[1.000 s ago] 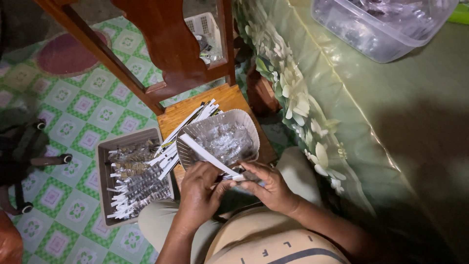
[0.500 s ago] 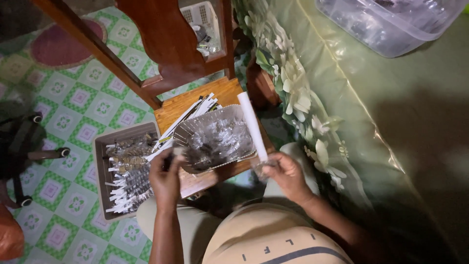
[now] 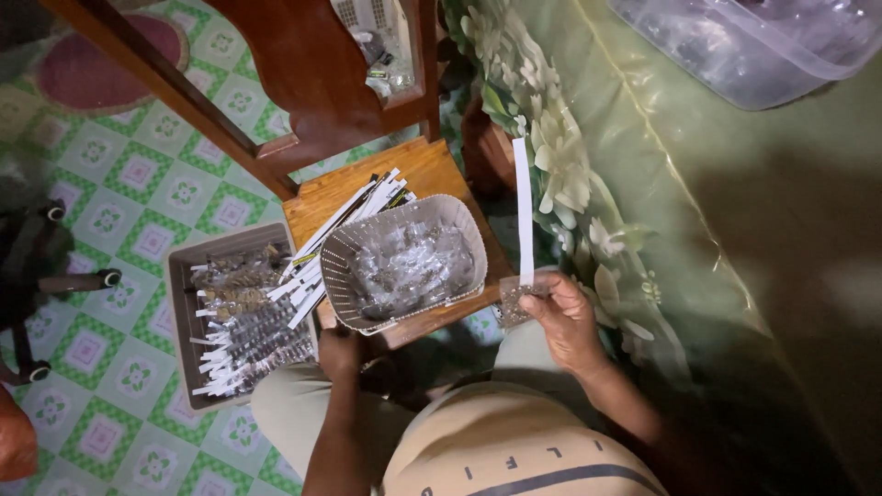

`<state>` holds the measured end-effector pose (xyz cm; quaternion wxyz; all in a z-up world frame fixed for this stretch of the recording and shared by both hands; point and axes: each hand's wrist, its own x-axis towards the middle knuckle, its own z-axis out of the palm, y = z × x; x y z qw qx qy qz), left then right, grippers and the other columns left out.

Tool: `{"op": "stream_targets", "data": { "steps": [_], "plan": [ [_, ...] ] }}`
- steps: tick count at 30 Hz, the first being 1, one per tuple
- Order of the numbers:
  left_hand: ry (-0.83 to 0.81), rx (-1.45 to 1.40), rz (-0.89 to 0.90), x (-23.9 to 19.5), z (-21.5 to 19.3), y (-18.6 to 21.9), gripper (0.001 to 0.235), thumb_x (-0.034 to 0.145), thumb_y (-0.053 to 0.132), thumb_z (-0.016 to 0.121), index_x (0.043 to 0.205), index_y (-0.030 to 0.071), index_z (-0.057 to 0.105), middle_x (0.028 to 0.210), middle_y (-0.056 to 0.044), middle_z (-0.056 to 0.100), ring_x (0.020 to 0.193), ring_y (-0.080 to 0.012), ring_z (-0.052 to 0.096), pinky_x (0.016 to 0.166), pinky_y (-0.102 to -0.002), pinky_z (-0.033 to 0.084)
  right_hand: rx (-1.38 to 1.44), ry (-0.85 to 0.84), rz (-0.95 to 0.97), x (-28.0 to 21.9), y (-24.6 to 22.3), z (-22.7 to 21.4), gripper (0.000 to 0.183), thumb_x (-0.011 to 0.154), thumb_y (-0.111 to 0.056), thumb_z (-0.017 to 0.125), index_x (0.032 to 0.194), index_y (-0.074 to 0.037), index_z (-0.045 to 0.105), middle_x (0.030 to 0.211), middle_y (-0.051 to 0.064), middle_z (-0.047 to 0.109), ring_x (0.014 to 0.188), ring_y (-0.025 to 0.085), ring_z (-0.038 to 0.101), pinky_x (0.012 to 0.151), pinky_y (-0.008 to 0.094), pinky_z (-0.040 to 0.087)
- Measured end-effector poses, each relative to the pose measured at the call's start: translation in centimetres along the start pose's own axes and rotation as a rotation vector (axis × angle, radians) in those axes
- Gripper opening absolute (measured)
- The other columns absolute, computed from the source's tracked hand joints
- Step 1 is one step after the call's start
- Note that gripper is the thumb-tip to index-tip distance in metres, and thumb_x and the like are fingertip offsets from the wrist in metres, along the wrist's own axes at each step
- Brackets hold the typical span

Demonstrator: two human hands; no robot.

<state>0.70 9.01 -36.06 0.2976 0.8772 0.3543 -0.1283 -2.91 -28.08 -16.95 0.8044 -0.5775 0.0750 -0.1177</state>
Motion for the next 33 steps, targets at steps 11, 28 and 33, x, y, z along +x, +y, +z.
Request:
{"op": "stream_targets", "data": {
  "steps": [11, 28, 33],
  "plan": [
    [0.428, -0.303, 0.140, 3.2, 1.2, -3.8, 0.022, 0.089, 0.023, 0.074, 0.103, 0.005, 0.070, 0.095, -0.019, 0.072, 0.096, -0.0403, 0.071, 0.085, -0.051, 0.055, -0.015, 0.033, 0.003, 0.4, -0.3, -0.1, 0.029, 0.083, 0.005, 0.078, 0.110, 0.001, 0.068, 0.090, 0.008, 0.074, 0.084, 0.010, 0.068, 0.079, 0.028, 0.059],
    [0.221, 0.131, 1.199, -5.9, -4.5, 19.1, 0.036, 0.071, 0.028, 0.086, 0.104, 0.019, 0.078, 0.095, -0.007, 0.068, 0.089, -0.0343, 0.065, 0.076, -0.046, 0.055, 0.001, 0.005, 0.011, 0.4, 0.9, -2.1, 0.027, 0.085, 0.004, 0.076, 0.111, 0.002, 0.067, 0.089, 0.009, 0.073, 0.081, 0.011, 0.070, 0.073, 0.029, 0.061],
    [0.194, 0.395, 1.129, -3.2, 0.4, 19.2, 0.019, 0.078, 0.034, 0.080, 0.092, 0.022, 0.082, 0.101, 0.000, 0.066, 0.094, -0.0272, 0.066, 0.076, -0.041, 0.060, -0.024, 0.025, -0.008, 0.3, 1.5, -3.6, 0.026, 0.085, 0.005, 0.076, 0.109, 0.004, 0.068, 0.089, 0.011, 0.074, 0.080, 0.011, 0.067, 0.072, 0.029, 0.060]
  ]
}}
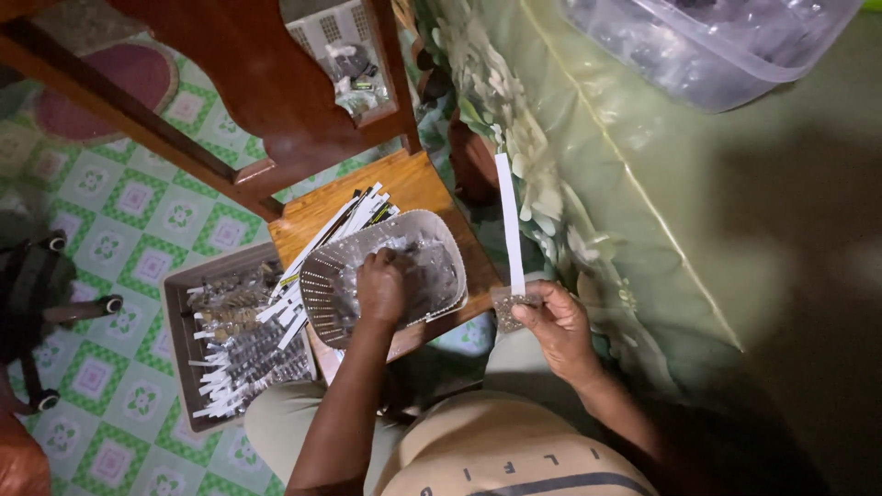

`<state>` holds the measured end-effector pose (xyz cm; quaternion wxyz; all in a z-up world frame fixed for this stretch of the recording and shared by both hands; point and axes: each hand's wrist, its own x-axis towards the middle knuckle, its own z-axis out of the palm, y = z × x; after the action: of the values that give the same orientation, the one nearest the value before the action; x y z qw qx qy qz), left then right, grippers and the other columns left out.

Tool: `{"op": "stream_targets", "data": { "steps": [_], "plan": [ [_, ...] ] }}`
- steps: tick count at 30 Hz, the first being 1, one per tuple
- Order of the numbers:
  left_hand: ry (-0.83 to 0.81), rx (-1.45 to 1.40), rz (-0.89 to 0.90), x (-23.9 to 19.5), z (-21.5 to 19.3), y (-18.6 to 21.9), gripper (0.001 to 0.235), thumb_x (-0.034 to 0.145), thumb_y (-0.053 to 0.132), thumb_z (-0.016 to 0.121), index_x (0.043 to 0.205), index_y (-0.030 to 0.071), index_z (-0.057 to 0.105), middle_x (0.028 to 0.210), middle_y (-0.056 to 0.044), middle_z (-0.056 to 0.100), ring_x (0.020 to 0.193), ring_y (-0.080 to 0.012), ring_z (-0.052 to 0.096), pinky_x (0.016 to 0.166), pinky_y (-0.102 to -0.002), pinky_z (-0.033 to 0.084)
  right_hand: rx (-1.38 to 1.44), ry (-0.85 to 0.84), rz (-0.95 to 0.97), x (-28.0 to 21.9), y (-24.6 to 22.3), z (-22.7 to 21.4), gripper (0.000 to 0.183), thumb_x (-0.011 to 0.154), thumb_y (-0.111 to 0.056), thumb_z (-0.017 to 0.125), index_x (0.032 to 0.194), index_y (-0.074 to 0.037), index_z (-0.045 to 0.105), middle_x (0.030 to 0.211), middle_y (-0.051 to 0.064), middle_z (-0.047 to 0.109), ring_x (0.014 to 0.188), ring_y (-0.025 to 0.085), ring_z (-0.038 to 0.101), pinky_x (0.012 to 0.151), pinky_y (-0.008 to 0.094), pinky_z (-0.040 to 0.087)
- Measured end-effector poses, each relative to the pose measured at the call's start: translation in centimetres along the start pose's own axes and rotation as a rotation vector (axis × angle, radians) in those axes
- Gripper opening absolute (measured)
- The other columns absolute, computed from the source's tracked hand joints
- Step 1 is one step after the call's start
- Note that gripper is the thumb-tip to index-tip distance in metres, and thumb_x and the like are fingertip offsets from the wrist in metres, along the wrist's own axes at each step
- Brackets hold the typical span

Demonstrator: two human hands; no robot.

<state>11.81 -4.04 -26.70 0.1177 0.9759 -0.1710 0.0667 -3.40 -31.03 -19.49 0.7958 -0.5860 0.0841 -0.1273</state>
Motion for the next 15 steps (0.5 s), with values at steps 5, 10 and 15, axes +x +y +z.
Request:
{"op": "stream_targets", "data": {
  "steps": [5, 10, 15],
  "plan": [
    [-0.075, -0.261, -0.136, 0.9, -1.3, 0.4, 0.012, 0.084, 0.031, 0.076, 0.092, 0.024, 0.079, 0.086, -0.003, 0.068, 0.088, -0.0312, 0.070, 0.077, -0.047, 0.059, 0.003, 0.021, 0.005, 0.2, -2.3, 1.3, 0.027, 0.084, 0.003, 0.077, 0.110, 0.003, 0.068, 0.090, 0.009, 0.073, 0.083, 0.011, 0.068, 0.075, 0.029, 0.060],
    [-0.159, -0.731, -0.306, 1.1, -10.3, 2.5, 0.006, 0.095, 0.021, 0.067, 0.100, 0.022, 0.071, 0.086, -0.006, 0.076, 0.092, -0.0354, 0.074, 0.083, -0.047, 0.055, 0.002, 0.014, 0.009, 0.5, -1.8, 1.2, 0.027, 0.086, 0.002, 0.077, 0.111, 0.001, 0.069, 0.092, 0.008, 0.073, 0.085, 0.010, 0.067, 0.078, 0.028, 0.059],
    [-0.144, -1.077, -0.272, 0.0, -16.9, 3.4, 0.011, 0.093, 0.015, 0.075, 0.104, 0.016, 0.076, 0.080, -0.005, 0.077, 0.083, -0.0166, 0.072, 0.087, -0.036, 0.055, -0.030, -0.016, 0.004, 0.6, -1.0, 1.5, 0.033, 0.086, 0.000, 0.076, 0.118, 0.000, 0.068, 0.095, 0.008, 0.074, 0.086, 0.011, 0.067, 0.079, 0.028, 0.058]
  ]
}}
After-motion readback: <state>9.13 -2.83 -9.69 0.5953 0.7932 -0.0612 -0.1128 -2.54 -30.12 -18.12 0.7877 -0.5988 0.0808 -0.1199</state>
